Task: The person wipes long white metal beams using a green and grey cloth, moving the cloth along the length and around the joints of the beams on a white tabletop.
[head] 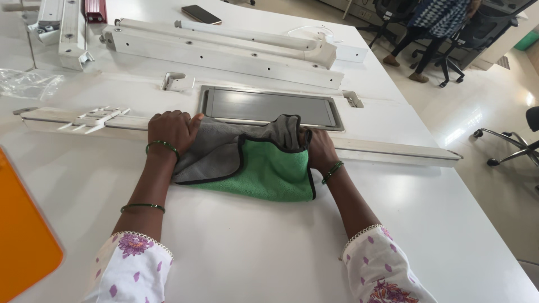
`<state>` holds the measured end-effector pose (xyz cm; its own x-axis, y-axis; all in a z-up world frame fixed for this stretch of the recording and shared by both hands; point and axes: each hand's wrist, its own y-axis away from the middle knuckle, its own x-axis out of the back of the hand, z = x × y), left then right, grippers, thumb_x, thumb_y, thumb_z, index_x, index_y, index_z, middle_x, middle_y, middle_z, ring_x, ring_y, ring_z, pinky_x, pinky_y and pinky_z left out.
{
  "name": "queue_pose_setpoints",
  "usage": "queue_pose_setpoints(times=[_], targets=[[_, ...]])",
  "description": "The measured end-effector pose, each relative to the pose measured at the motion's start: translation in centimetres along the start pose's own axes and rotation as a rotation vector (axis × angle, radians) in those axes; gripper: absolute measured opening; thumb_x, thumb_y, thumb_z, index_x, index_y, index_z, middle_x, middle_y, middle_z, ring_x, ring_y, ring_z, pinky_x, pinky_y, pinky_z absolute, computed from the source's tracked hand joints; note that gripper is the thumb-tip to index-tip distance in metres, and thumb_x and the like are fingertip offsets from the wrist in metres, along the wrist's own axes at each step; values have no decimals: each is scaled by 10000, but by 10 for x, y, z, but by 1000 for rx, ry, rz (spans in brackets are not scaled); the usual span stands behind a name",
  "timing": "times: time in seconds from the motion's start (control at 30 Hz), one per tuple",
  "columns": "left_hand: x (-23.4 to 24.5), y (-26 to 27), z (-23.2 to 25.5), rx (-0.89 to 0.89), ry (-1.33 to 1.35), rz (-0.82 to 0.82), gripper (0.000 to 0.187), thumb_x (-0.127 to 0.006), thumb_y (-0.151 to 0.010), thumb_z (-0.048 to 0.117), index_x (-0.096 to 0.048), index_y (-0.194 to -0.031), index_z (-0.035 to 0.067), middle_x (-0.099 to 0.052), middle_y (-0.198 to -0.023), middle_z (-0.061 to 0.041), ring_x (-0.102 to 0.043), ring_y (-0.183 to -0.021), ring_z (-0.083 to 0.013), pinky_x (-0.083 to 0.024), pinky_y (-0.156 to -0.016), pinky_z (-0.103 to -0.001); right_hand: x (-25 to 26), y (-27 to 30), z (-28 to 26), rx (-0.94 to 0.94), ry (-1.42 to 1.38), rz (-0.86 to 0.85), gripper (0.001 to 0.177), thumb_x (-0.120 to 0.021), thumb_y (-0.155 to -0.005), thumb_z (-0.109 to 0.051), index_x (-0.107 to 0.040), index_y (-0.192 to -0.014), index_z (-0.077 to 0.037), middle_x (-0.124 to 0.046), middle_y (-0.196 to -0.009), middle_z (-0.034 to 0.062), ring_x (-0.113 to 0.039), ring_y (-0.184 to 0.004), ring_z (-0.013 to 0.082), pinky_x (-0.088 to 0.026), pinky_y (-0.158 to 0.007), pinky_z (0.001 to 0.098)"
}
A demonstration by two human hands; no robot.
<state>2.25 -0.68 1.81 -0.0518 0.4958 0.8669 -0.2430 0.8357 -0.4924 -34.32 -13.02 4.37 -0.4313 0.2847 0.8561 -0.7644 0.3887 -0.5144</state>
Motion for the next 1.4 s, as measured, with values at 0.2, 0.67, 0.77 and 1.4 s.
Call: queue_pose_setpoints(times=[0.2,0.67,0.77,1.4], targets=[[9,0,3,58,3,-69,716,-306,-1108,587,-734,-759,132,-738,-771,-121,-715,-718,-307,-559,-699,-428,-11,4,28,-87,-213,-52,269,-791,-748,-205,-667,-846,13,-710,-912,176,-678,-907,372,-542,-780,428],[7,-6,1,56,68,-87,726,-320,-1069,600,-759,-752,118,-723,-739,-138,-720,-707,-346,-569,-646,-467,-25,-101,-179,-77,61,-25,753,-690,-822,-627,-613,-1269,-27,-660,-1151,147,-618,-1104,321,-468,-927,518],[10,-6,2,42,52,-73,754,-350,-1042,673,-751,-734,114,-719,-715,-134,-724,-697,-321,-571,-632,-447,-33,-103,-163,-103,99,-141,649,-667,-845,-648,-642,-1148,-74,-676,-1084,81,-638,-1059,251,-493,-903,450],[-1,-6,-3,78,-33,-79,782,-296,-1104,661,-741,-706,155,-675,-615,-93,-687,-600,-292,-530,-555,-413,75,112,122,-446,265,-167,654,-712,-749,-676,-744,-1195,-199,-742,-1165,43,-678,-1094,268,-534,-922,439]])
